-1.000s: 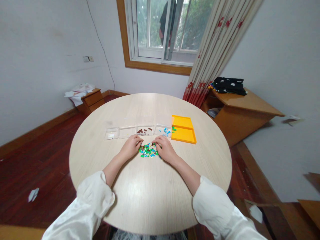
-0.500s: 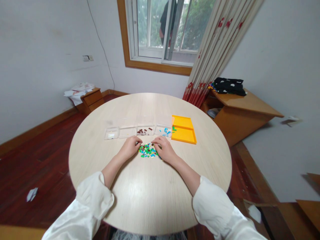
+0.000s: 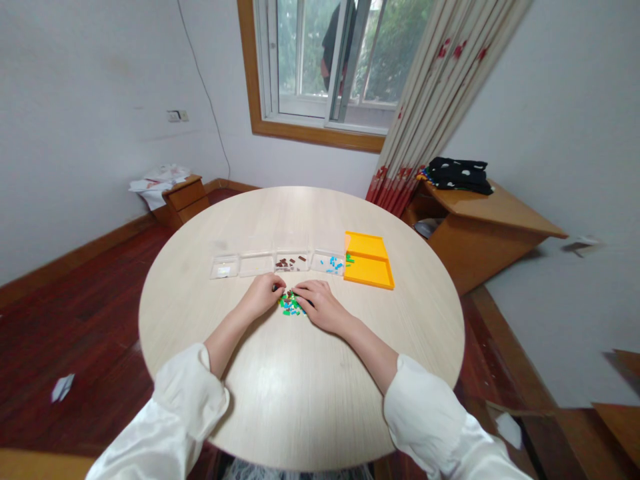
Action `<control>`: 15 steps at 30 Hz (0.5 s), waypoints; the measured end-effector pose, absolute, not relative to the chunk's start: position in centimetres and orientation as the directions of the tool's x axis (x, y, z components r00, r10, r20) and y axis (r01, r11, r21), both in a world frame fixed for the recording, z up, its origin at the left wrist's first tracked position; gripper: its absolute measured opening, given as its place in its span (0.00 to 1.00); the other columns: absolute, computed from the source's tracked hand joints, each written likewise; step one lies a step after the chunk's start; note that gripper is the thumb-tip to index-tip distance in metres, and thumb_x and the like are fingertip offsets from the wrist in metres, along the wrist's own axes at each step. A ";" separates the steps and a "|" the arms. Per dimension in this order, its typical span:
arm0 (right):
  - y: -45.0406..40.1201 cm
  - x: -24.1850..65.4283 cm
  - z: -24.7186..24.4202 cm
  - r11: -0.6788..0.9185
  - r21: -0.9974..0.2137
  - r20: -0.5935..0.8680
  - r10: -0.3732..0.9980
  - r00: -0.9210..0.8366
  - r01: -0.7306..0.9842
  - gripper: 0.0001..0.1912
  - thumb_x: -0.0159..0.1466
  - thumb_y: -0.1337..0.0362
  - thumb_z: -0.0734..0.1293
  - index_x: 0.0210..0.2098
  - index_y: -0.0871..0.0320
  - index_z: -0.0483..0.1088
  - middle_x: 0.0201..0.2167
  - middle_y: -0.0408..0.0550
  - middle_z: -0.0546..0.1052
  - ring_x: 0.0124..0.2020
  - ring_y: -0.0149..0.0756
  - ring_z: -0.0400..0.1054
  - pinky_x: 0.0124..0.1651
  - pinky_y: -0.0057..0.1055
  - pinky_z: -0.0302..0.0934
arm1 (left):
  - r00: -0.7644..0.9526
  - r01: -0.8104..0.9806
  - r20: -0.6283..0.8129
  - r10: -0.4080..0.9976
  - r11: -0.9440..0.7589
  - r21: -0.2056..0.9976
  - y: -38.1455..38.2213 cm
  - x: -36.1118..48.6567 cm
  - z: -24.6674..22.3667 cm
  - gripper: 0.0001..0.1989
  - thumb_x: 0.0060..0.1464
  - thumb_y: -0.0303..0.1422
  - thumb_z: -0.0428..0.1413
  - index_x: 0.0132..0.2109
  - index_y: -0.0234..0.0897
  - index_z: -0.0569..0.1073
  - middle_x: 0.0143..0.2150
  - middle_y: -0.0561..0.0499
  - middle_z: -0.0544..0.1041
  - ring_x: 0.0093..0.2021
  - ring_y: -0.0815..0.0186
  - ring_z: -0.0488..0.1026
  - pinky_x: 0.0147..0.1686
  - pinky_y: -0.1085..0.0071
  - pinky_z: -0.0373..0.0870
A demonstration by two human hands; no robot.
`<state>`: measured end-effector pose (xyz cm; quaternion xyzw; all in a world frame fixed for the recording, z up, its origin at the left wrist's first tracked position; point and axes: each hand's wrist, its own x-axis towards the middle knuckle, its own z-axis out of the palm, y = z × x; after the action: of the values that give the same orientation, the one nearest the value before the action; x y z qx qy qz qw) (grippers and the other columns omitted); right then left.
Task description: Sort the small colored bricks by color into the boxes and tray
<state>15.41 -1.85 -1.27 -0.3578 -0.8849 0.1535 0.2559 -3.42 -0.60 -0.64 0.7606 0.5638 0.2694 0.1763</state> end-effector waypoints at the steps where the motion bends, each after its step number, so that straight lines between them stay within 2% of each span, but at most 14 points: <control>1: -1.8 15.4 -1.2 0.692 -0.459 0.341 0.716 -0.609 0.557 0.14 0.66 0.65 0.58 0.48 0.58 0.70 0.46 0.53 0.73 0.49 0.38 0.63 0.52 0.41 0.53 | 0.216 0.768 0.201 0.956 -0.293 0.569 -0.6 -3.4 -0.6 0.09 0.47 0.25 0.52 0.30 0.33 0.77 0.30 0.45 0.78 0.31 0.63 0.73 0.35 0.69 0.67; 5: -1.7 15.4 -1.2 0.664 -0.498 0.347 0.742 -0.573 0.558 0.14 0.66 0.66 0.58 0.46 0.59 0.71 0.43 0.52 0.75 0.47 0.38 0.64 0.51 0.41 0.55 | 0.231 0.773 0.229 0.946 -0.321 0.547 -0.8 -3.2 -0.4 0.09 0.49 0.25 0.51 0.31 0.33 0.77 0.31 0.45 0.77 0.33 0.62 0.72 0.36 0.68 0.66; 11: -1.1 15.6 -1.8 0.636 -0.551 0.402 0.770 -0.496 0.540 0.12 0.64 0.69 0.60 0.42 0.57 0.73 0.40 0.51 0.76 0.44 0.37 0.65 0.48 0.39 0.57 | 0.316 0.699 0.350 0.882 -0.466 0.543 -1.0 -3.1 -0.4 0.08 0.52 0.26 0.50 0.31 0.34 0.74 0.31 0.46 0.75 0.35 0.63 0.70 0.39 0.67 0.66; 15: -1.3 15.7 -1.6 0.651 -0.535 0.412 0.758 -0.506 0.539 0.12 0.63 0.67 0.62 0.44 0.56 0.73 0.41 0.51 0.75 0.44 0.37 0.65 0.48 0.39 0.57 | 0.268 0.684 0.353 0.896 -0.435 0.586 -1.0 -3.1 -0.5 0.08 0.52 0.26 0.49 0.32 0.34 0.73 0.31 0.47 0.75 0.34 0.64 0.70 0.38 0.68 0.66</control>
<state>15.71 -1.25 -1.65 -0.3810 -0.8507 0.1717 0.3189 -3.13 -0.98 -0.48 0.7798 0.5066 0.3308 0.1606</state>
